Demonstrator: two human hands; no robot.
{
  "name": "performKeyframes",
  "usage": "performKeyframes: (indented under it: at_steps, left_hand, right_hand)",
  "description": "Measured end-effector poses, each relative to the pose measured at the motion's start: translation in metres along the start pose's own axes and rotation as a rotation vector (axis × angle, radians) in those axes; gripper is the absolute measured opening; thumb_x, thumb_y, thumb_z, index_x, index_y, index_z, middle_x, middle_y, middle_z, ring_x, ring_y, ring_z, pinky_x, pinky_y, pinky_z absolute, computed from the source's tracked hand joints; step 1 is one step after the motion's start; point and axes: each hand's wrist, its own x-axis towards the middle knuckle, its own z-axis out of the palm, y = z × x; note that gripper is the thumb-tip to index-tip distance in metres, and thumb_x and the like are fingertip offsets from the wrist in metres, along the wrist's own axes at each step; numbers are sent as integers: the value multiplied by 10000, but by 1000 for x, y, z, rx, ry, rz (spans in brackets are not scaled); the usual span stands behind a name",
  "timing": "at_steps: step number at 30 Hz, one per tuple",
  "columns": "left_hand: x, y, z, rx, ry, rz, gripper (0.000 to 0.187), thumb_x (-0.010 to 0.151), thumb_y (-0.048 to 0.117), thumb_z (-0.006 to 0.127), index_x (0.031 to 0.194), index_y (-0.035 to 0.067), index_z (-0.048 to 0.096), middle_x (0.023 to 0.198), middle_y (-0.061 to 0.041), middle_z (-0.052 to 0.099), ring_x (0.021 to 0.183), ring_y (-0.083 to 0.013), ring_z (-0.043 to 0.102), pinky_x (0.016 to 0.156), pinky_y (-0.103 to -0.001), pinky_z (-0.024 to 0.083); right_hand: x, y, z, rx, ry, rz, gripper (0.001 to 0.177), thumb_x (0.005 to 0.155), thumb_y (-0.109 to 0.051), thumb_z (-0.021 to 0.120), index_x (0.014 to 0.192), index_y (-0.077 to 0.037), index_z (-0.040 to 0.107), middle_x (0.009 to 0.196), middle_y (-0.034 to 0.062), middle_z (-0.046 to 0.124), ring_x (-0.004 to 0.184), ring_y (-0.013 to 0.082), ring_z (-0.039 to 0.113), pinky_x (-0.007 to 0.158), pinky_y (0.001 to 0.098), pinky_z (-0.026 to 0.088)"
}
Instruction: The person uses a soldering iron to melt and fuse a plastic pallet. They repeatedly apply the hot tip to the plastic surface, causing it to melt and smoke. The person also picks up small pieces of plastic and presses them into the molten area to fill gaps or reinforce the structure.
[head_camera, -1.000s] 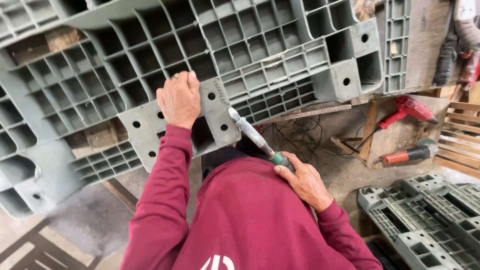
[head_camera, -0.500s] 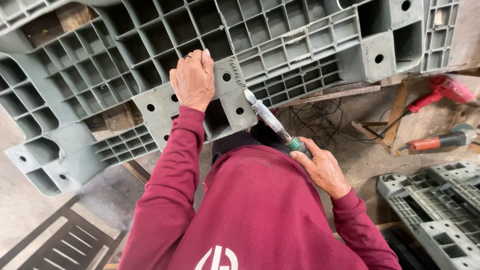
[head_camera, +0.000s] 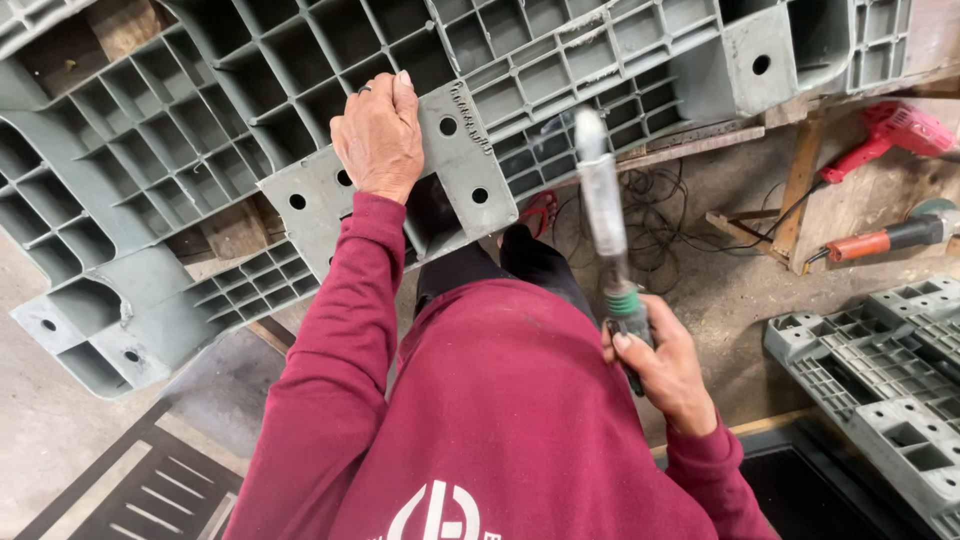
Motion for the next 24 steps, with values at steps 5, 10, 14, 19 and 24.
performKeyframes:
  at_steps: [5,10,14,19,24]
  left_hand:
    - [-2,1,-8,-38,29,92,365,1094,391,510,894,126,661,858,-16,684,840,-258,619,765,-428,407]
    - [-4,-6,-30,-48,-118,269,333,1082,407,509,1056,163,733,965,-27,728,899,-274,643,749,-453,458]
    - [17,-18,-45,-58,-367,316,355,1094,437,504,1165,192,752,1040,-41,730,942,-288,667,746,-460,525]
    - [25,-25,-46,-167,-242,536,331,1107,388,524,1170,150,745,1168,-60,732,957,-280,678,765,-416,555]
    - [28,-24,-44,-166,-341,463,320,1095,354,546,1160,117,751,1090,-33,740,923,-269,678,759,-399,558]
  right_hand:
    - [11,-20,29,209,-175,-171,369,893,14,669,1209,-42,489,1053,79,689,846,172,718,743,315,602]
    - [18,-28,56,-213,156,-59,341,940,-41,675,1268,-22,581,779,70,614,615,127,565,575,300,477]
    - [-4,-33,73,-485,210,-233,402,954,-96,649,1324,12,535,823,60,627,695,122,584,643,293,509]
    - [-9,-48,93,-472,240,104,489,911,-159,696,1340,-22,505,826,113,697,628,193,648,586,333,527]
    - [-3,-65,111,-678,252,-254,538,941,-96,672,1438,26,504,1085,193,710,918,270,721,797,358,554]
